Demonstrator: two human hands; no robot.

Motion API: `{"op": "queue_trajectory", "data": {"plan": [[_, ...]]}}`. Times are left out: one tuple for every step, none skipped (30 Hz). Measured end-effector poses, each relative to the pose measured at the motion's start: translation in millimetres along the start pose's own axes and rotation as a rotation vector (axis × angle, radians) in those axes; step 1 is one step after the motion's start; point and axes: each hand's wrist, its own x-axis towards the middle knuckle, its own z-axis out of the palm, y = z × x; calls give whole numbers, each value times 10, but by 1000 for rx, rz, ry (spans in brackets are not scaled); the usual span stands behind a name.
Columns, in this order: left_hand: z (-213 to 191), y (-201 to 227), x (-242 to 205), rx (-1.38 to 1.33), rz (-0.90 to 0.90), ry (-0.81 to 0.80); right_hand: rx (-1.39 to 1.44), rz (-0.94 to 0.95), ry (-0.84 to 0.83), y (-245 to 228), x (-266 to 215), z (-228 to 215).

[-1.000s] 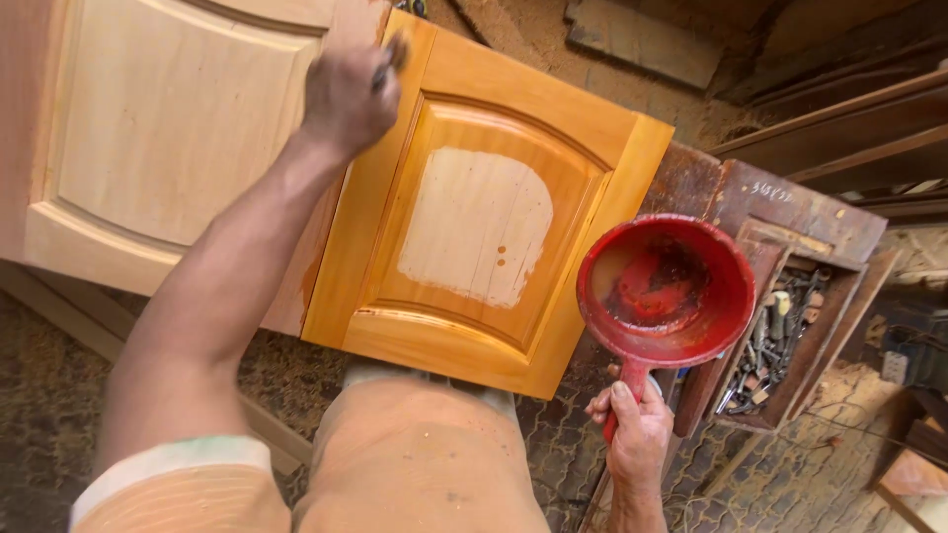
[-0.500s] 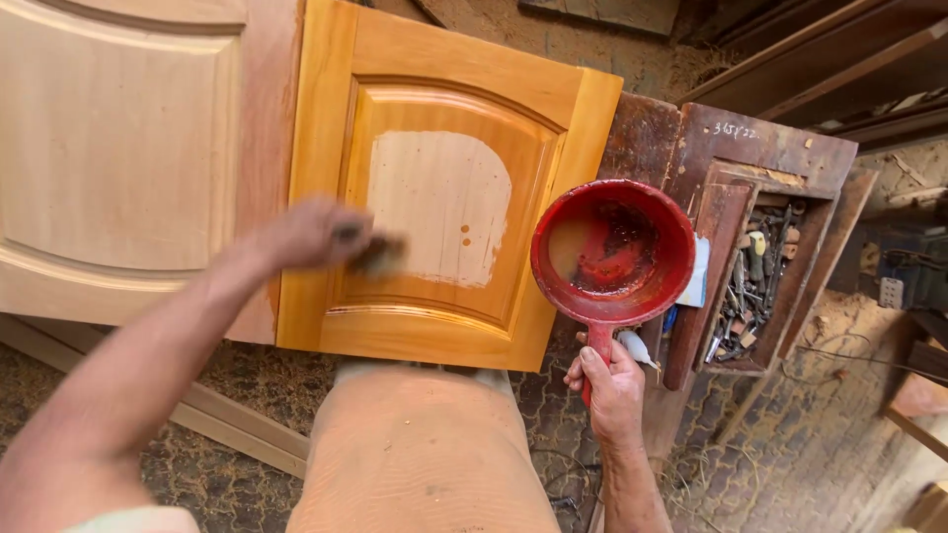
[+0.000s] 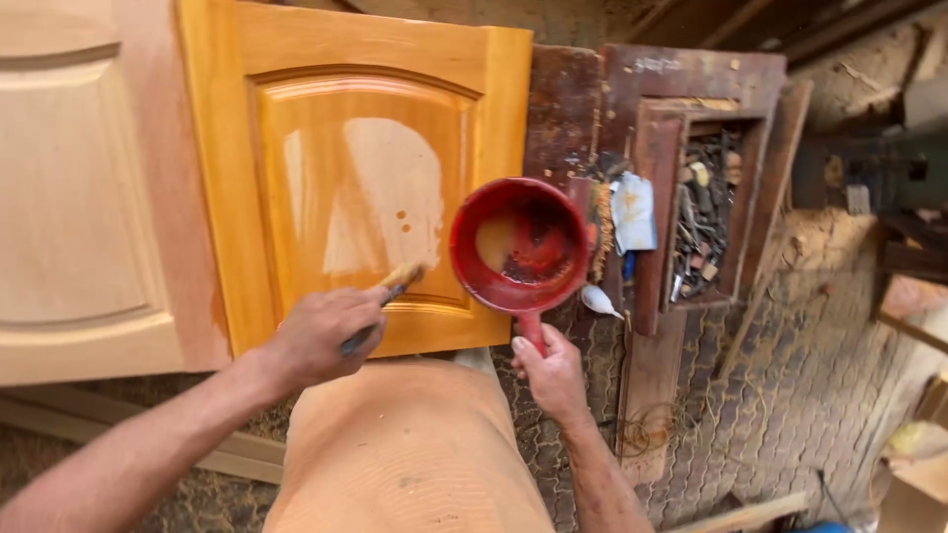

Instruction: Apply varnish or stain to wooden cabinet doors using a brush.

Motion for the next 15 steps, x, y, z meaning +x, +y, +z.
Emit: {"op": "queue_trajectory", "data": {"plan": [[-131,166,133,-130,-55,198,-40,-6,-11,-13,-36,29],[-261,356,219,-256,-132,408,-88,-16,-44,-40,-39,60],[-197,405,368,-256,-126,405,-86,-17,-38,-44,-100,69],[-153,445,508,-317,-196,522,-138,-55,-36,-71,-118,91],[-118,481,641,-379,-263,639,-191,-93,-33,-101,-140,124],[20,372,709,-375,-259,645,-192,-101,-34,-127,-168,134],[156,256,780,-277,-235,656,-245,-114,-41,-152,-192,145],[301,143,862,-184,-213,666,-302,-125,-47,-179,-217,141],[300,128,870,-183,-212,674,-307,-131,-48,-150,-194,133],[302,116,860,-213,-271,606,-173,-71,-68,-110,-191,139],[308,96,854,-243,-329,537,-39,-11,-87,-67,-180,146],[266,78,763,-242,-334,536,-39,-8,-92,-60,-176,125],[222,61,673,-448,-468,563,27,12,-97,-54,-171,105],[161,43,583,-653,-601,587,93,31,-106,-60,-155,90],[136,-34,450,-649,-608,591,94,32,-114,3,-143,86]]}}
